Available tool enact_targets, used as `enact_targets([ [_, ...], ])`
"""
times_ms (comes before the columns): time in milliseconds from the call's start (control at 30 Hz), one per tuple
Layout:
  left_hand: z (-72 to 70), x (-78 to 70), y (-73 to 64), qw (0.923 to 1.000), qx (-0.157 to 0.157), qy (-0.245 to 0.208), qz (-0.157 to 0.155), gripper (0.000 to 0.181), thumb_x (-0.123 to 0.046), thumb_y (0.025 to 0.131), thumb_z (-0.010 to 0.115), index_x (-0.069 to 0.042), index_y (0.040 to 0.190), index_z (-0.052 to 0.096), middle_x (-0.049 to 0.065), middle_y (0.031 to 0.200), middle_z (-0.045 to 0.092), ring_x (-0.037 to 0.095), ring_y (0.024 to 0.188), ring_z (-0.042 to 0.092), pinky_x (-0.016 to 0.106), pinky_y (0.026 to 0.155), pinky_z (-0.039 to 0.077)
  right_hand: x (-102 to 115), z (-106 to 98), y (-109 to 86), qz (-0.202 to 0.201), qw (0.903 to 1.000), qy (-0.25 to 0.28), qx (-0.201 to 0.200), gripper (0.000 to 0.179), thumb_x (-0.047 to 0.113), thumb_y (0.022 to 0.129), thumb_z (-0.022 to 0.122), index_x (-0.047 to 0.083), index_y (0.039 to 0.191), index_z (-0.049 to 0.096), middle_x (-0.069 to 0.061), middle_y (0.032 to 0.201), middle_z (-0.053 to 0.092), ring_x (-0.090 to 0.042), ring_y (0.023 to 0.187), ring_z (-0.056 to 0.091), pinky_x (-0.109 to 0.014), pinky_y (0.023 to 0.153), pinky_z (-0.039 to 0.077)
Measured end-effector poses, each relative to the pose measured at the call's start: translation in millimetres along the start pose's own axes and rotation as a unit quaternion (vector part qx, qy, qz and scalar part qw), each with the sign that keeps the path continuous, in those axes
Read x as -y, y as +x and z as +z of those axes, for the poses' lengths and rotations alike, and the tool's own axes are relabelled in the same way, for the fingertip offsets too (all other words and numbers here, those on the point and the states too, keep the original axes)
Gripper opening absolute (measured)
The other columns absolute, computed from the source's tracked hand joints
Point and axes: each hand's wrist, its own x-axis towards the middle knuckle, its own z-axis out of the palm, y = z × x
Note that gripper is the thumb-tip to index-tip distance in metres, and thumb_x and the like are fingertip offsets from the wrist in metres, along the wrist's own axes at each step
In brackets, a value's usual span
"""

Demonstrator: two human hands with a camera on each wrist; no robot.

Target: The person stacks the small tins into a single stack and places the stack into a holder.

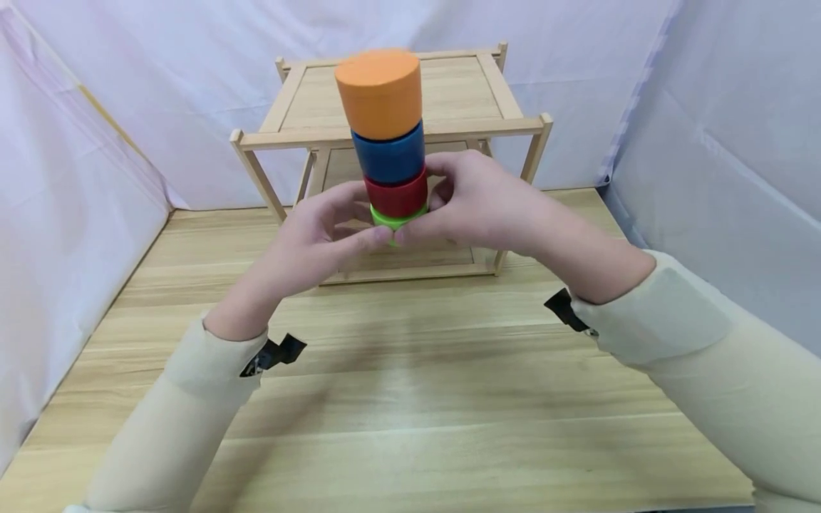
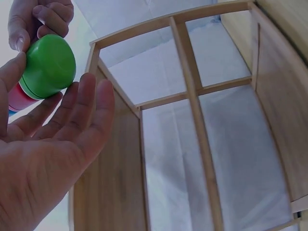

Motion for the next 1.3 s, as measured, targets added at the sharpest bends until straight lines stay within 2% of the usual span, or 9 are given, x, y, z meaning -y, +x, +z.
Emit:
enact_targets([
  [200,-12.7,-14.2,14.4,0.9992,-0.013,0.039,0.002,0.051,-0.029,0.1,0.078,-0.017,0.146,0.062,-0.004,0.134,0.072,0.009,0.111,0.07,0.036,0.101,0.059,6.9,-13.3,6.3,0.015,0.9999,0.005,-0.008,0.063,0.045,0.084,0.091,0.029,0.138,0.065,-0.008,0.102,0.07,-0.026,0.09,0.063,-0.036,0.074,0.055],
  [333,-22.8,-23.1,26.1,0.9979,-0.007,0.064,-0.003,0.051,-0.032,0.1,0.077,-0.019,0.147,0.062,-0.007,0.136,0.071,0.006,0.112,0.069,0.034,0.103,0.056,10.6,-24.3,13.9,0.024,0.9996,0.012,-0.002,0.067,0.046,0.085,0.09,0.028,0.142,0.061,-0.006,0.096,0.07,-0.024,0.076,0.061,-0.035,0.066,0.051],
  [533,-35.1,-34.7,40.0,0.9962,0.008,0.082,-0.03,0.049,-0.037,0.101,0.074,-0.023,0.146,0.062,-0.011,0.134,0.071,0.002,0.115,0.066,0.031,0.109,0.051,18.2,-39.6,25.1,0.037,0.9993,0.01,-0.004,0.075,0.051,0.082,0.091,0.032,0.147,0.057,-0.003,0.083,0.063,-0.023,0.07,0.056,-0.036,0.064,0.047],
  [700,-45.8,-42.9,48.4,0.9954,0.015,0.076,-0.056,0.05,-0.038,0.102,0.073,-0.021,0.147,0.06,-0.009,0.139,0.068,0.006,0.117,0.065,0.031,0.104,0.055,23.4,-47.5,35.2,0.028,0.9994,0.019,0.002,0.074,0.05,0.085,0.089,0.032,0.149,0.054,-0.001,0.074,0.055,-0.022,0.062,0.048,-0.037,0.063,0.044],
  [767,-49.8,-44.9,53.3,0.9951,0.014,0.079,-0.058,0.05,-0.037,0.102,0.073,-0.021,0.148,0.06,-0.008,0.141,0.067,0.008,0.116,0.064,0.031,0.101,0.056,24.8,-50.2,40.5,0.019,0.9994,0.03,-0.001,0.072,0.047,0.087,0.088,0.031,0.149,0.055,-0.001,0.073,0.054,-0.022,0.059,0.045,-0.036,0.061,0.042],
  [867,-54.6,-46.8,61.1,0.9947,0.006,0.084,-0.059,0.05,-0.035,0.103,0.072,-0.02,0.149,0.059,-0.007,0.142,0.066,0.011,0.114,0.063,0.031,0.1,0.054,26.8,-53.7,48.8,0.01,0.9991,0.04,-0.012,0.074,0.044,0.089,0.087,0.03,0.152,0.053,0.0,0.079,0.06,-0.022,0.057,0.044,-0.035,0.059,0.042],
  [1033,-61.7,-47.3,73.5,0.9949,0.0,0.068,-0.074,0.05,-0.032,0.103,0.072,-0.021,0.15,0.058,-0.004,0.143,0.065,0.014,0.116,0.066,0.032,0.103,0.054,30.3,-59.6,62.6,0.021,0.9967,0.075,-0.02,0.078,0.04,0.087,0.089,0.027,0.154,0.051,0.002,0.084,0.066,-0.02,0.054,0.041,-0.034,0.054,0.037],
  [1167,-68.8,-47.0,83.5,0.992,0.001,0.084,-0.094,0.053,-0.034,0.102,0.072,-0.021,0.151,0.056,-0.002,0.143,0.064,0.013,0.118,0.066,0.033,0.104,0.054,32.7,-64.2,72.9,0.026,0.9942,0.103,-0.021,0.078,0.035,0.087,0.09,0.025,0.154,0.051,0.002,0.076,0.059,-0.019,0.054,0.037,-0.033,0.052,0.033],
  [1300,-75.6,-45.7,94.5,0.9894,0.01,0.096,-0.108,0.053,-0.035,0.103,0.071,-0.019,0.152,0.055,-0.001,0.144,0.064,0.013,0.121,0.062,0.032,0.099,0.051,33.9,-69.0,82.2,0.027,0.994,0.103,-0.026,0.08,0.035,0.086,0.091,0.025,0.155,0.051,0.002,0.079,0.054,-0.018,0.056,0.038,-0.031,0.053,0.033],
])
